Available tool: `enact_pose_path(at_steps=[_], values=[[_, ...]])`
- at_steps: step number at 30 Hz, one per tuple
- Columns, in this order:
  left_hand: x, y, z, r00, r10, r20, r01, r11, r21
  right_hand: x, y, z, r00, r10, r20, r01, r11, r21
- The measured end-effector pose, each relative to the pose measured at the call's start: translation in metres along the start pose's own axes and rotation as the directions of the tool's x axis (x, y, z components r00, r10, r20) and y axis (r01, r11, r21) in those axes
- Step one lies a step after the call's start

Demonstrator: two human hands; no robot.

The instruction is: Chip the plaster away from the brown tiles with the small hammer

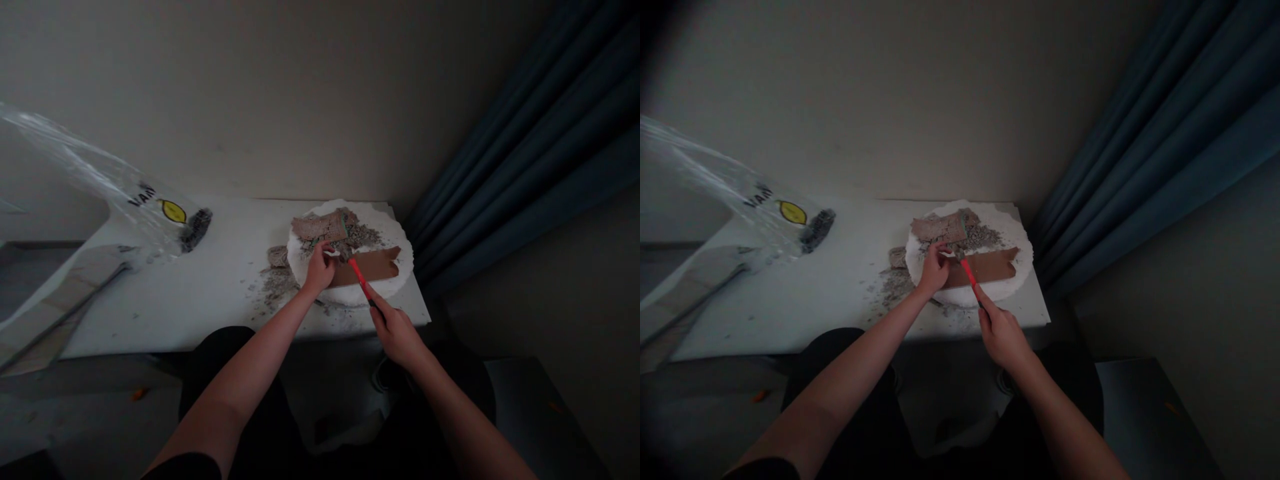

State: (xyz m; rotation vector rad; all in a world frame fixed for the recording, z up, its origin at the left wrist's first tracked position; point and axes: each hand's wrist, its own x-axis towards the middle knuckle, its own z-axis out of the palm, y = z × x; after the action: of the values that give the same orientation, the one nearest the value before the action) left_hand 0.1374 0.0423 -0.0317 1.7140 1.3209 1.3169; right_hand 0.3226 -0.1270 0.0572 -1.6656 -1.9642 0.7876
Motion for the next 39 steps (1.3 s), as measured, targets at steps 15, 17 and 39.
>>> enact_pose_path(at_steps=[15, 17, 39], values=[[0.014, 0.018, -0.026, 0.998, 0.050, 0.036, -0.055, 0.988, 0.142, 0.003, 0.011, -0.005, 0.998, 0.054, -0.028, -0.055, 0.998, -0.032], [0.015, 0.025, -0.042, 0.983, 0.134, 0.129, -0.165, 0.945, 0.281, 0.006, 0.017, -0.009, 0.995, 0.066, -0.072, -0.068, 0.997, -0.028], [-0.029, 0.018, -0.076, 0.917, 0.014, 0.398, -0.314, 0.640, 0.701, 0.063, 0.058, 0.007, 0.936, 0.235, -0.262, -0.339, 0.800, -0.496]])
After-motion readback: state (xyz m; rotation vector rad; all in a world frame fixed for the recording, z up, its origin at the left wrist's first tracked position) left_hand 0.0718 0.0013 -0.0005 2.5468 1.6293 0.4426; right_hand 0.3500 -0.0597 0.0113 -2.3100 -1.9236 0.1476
